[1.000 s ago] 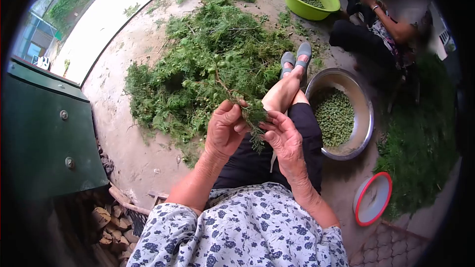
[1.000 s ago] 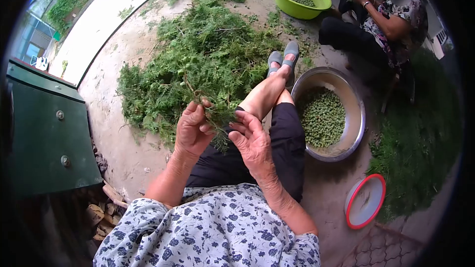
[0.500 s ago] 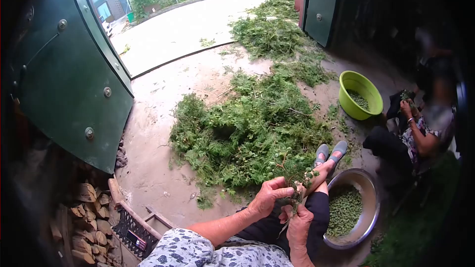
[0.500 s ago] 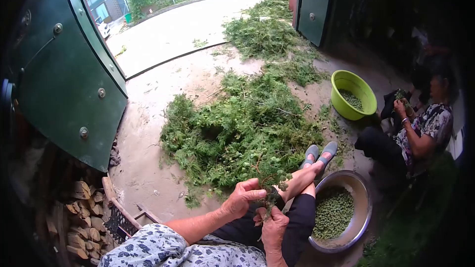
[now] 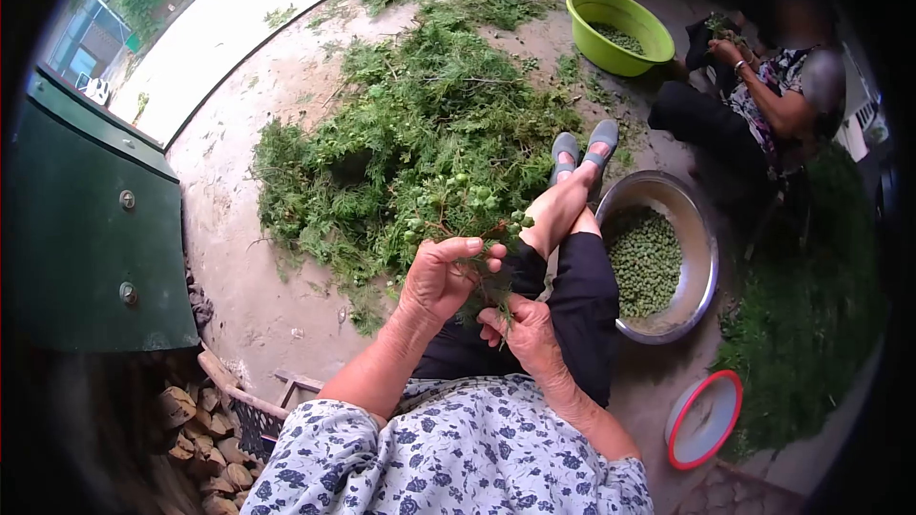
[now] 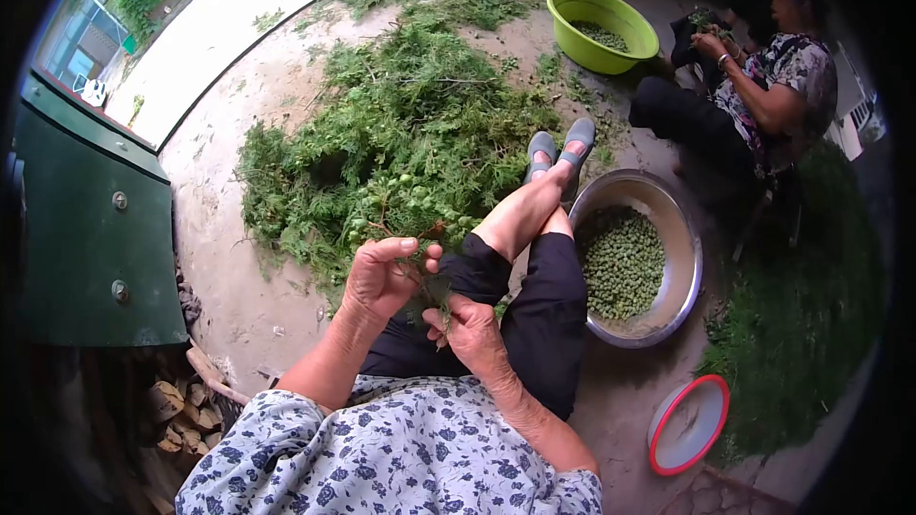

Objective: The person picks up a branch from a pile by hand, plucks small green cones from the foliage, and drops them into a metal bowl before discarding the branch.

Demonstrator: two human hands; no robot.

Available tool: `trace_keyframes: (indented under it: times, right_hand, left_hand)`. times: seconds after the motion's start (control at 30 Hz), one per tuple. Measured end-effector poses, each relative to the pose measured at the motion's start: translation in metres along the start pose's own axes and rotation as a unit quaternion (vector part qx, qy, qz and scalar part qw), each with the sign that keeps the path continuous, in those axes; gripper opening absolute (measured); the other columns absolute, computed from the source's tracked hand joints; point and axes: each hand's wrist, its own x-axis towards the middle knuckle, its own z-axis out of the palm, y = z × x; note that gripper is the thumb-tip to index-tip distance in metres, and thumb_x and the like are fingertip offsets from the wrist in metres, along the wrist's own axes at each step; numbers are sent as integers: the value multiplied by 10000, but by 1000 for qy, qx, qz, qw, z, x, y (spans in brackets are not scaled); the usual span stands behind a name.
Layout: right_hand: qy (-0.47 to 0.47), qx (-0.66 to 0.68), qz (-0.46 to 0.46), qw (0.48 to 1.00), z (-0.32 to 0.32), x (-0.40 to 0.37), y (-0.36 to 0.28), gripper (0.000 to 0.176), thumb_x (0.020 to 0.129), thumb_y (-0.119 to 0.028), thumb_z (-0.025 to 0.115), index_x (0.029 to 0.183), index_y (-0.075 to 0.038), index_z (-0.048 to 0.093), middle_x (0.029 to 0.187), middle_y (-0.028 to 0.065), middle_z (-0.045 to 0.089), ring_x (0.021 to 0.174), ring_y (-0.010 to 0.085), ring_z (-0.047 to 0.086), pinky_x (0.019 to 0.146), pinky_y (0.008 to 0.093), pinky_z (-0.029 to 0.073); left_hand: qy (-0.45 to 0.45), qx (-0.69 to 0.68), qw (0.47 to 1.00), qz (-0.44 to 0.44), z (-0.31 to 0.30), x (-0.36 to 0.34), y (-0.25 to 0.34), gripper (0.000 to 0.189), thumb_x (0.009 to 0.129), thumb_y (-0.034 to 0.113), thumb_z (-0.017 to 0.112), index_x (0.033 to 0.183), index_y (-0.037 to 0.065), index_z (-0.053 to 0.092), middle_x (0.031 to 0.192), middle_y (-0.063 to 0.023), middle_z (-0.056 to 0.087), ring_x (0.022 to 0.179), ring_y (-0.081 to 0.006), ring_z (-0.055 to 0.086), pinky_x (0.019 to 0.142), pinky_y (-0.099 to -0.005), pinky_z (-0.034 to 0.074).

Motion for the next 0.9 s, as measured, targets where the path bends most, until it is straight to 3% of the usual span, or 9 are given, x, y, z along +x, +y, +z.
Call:
trace_keyframes:
  times: [0.1,0.2,0.27,0.4,0.53,0.67,0.77,0.83,0.9]
  right_hand:
    - [-23,-52,-10,998,-17,1,-9,215,841,-130,604,1002,13,605,754,30,615,617,78,566,540,199,457]
    - [145,6,-57,988,-35,5,-5,161,874,-101,542,974,-1,618,734,9,605,618,59,561,553,192,461]
    - [219,-2,-137,966,-37,5,-16,117,848,-56,574,941,0,618,761,23,598,661,69,565,579,203,462]
    - [243,-180,-337,892,-27,14,-45,211,747,-43,681,948,-25,617,864,38,570,706,105,529,653,231,457]
    - [205,-250,-335,885,-24,25,-53,282,702,-35,701,975,-43,632,841,44,566,692,133,538,621,253,454]
    - [216,-262,-355,871,-27,33,-45,196,701,-1,691,892,-19,647,771,56,574,709,162,566,630,268,459]
    - [223,-176,-340,896,-28,35,-36,134,742,-25,678,867,3,637,770,29,573,689,119,536,602,248,443]
    - [228,42,-194,953,-25,36,-32,93,789,-59,660,848,6,629,750,-2,564,643,66,484,561,206,403]
    - [236,85,-181,951,-22,39,-32,86,805,-72,649,848,-1,627,732,-11,555,618,48,455,542,190,378]
  left_hand:
    - [7,40,999,25,-1,2,-7,157,763,84,645,864,-32,611,825,-143,637,693,-203,606,655,-333,495]
    - [25,50,998,42,4,4,-12,142,788,77,634,872,-37,617,809,-122,635,675,-180,598,604,-294,482]
    - [41,49,997,42,8,4,-14,139,799,73,629,881,-38,616,802,-113,634,670,-171,595,587,-277,474]
    - [55,53,997,27,14,3,-20,133,805,70,628,885,-35,615,789,-94,630,642,-163,592,561,-255,466]
    - [50,69,996,27,20,0,-23,134,794,55,636,889,-36,612,785,-82,632,593,-150,586,522,-241,462]
    - [54,92,994,22,19,-2,-25,128,777,29,645,882,-38,614,768,-77,633,579,-137,586,496,-222,458]
    - [66,108,992,21,21,-2,-26,111,762,5,652,859,-39,622,747,-73,632,580,-127,587,487,-208,454]
    - [61,102,993,23,27,-2,-29,89,758,-4,649,838,-38,629,735,-68,630,575,-122,585,479,-203,451]
    - [65,99,993,28,30,-1,-32,89,756,-5,651,836,-38,630,735,-67,631,573,-121,583,477,-203,449]
